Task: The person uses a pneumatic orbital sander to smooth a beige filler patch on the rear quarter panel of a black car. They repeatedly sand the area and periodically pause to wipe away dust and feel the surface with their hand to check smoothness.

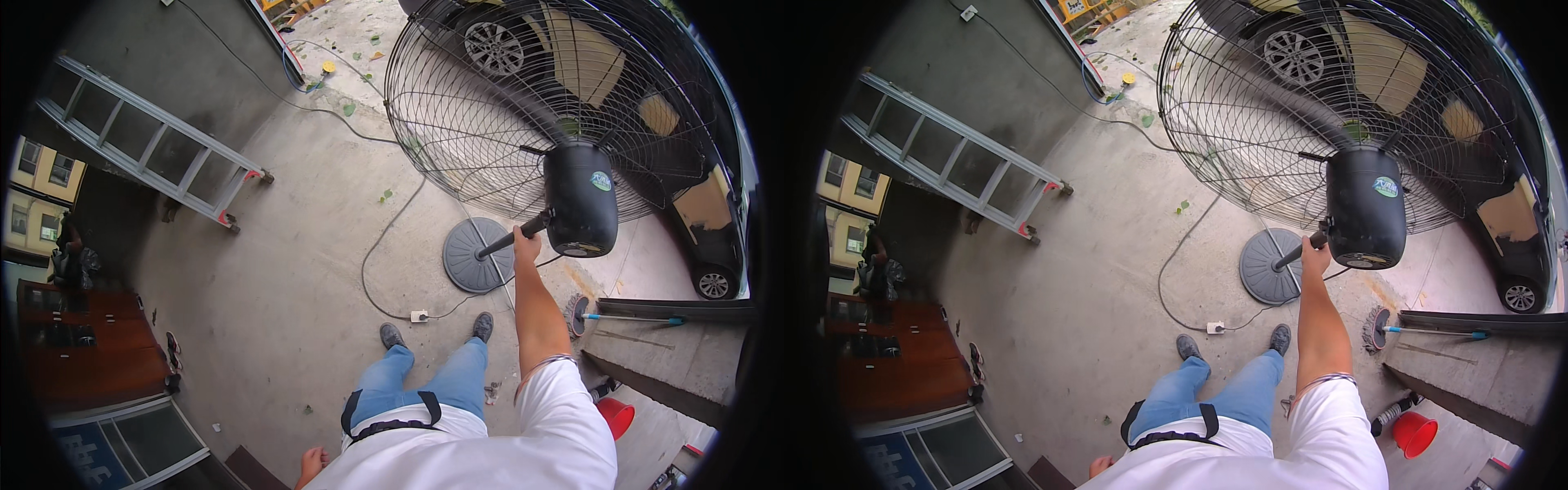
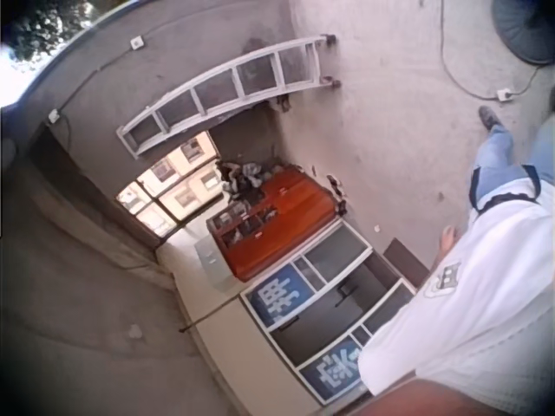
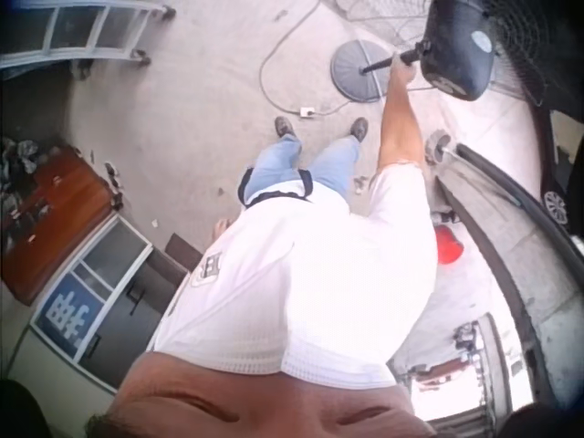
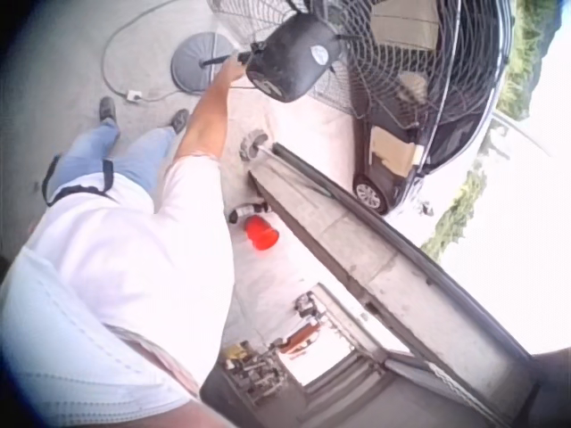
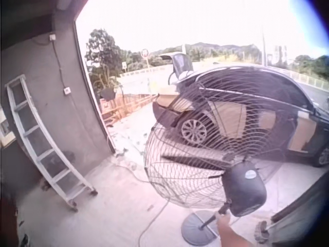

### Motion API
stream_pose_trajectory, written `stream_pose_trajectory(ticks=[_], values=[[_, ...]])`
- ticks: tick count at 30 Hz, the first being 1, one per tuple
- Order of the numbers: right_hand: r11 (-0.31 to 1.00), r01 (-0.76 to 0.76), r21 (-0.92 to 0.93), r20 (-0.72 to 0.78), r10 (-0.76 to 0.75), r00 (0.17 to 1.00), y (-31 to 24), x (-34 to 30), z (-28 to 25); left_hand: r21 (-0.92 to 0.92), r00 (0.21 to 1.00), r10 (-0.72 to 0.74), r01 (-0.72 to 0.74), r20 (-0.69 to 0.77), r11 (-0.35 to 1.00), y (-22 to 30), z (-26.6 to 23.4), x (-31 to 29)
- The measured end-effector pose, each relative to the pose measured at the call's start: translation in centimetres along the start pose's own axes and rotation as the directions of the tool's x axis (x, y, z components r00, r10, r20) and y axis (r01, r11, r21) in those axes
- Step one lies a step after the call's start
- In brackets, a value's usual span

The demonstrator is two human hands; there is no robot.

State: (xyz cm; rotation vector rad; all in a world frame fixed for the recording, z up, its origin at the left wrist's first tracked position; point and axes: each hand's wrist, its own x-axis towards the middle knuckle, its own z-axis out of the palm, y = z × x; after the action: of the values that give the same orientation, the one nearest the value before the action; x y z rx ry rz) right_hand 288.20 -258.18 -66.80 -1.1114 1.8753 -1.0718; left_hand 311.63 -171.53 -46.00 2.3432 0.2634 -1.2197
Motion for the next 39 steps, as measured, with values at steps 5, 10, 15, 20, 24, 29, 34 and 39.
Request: stream_pose_trajectory(ticks=[5,10,15,20,24,29,34,39], values=[[0.976,0.036,0.214,0.143,-0.068,0.987,3.6,3.6,1.5,0.176,0.999,-0.033,0.038,-0.035,0.984,-2.3,9.1,-7.3],[0.97,0.152,0.19,0.304,-0.205,0.93,8.4,7.7,1.7,0.17,1.0,-0.02,0.019,0.003,0.985,-0.6,19.1,-11.2],[0.995,0.056,0.084,0.422,-0.087,0.903,4.7,10.3,-2.7,0.168,1.0,0.006,-0.009,0.016,0.986,3.1,23.1,-11.7],[0.96,0.174,0.218,0.305,-0.236,0.923,-1.1,12.7,-6.4,0.182,0.999,0.032,-0.036,0.024,0.983,5.0,24.8,-10.5],[0.945,0.181,0.274,0.304,-0.264,0.916,-1.7,15.2,-8.7,0.213,0.998,0.045,-0.051,0.035,0.976,6.4,25.5,-9.7],[0.937,0.201,0.287,0.271,-0.281,0.921,-1.6,18.5,-11.4,0.237,0.997,0.06,-0.07,0.049,0.969,6.9,25.9,-10.3],[0.954,0.135,0.268,0.299,-0.215,0.93,-1.9,22.7,-15.8,0.254,0.997,0.061,-0.073,0.055,0.964,6.1,25.9,-12.3],[0.948,0.194,0.253,0.301,-0.268,0.915,-1.5,26.8,-20.2,0.283,0.996,0.052,-0.069,0.066,0.957,6.1,25.9,-13.7]])
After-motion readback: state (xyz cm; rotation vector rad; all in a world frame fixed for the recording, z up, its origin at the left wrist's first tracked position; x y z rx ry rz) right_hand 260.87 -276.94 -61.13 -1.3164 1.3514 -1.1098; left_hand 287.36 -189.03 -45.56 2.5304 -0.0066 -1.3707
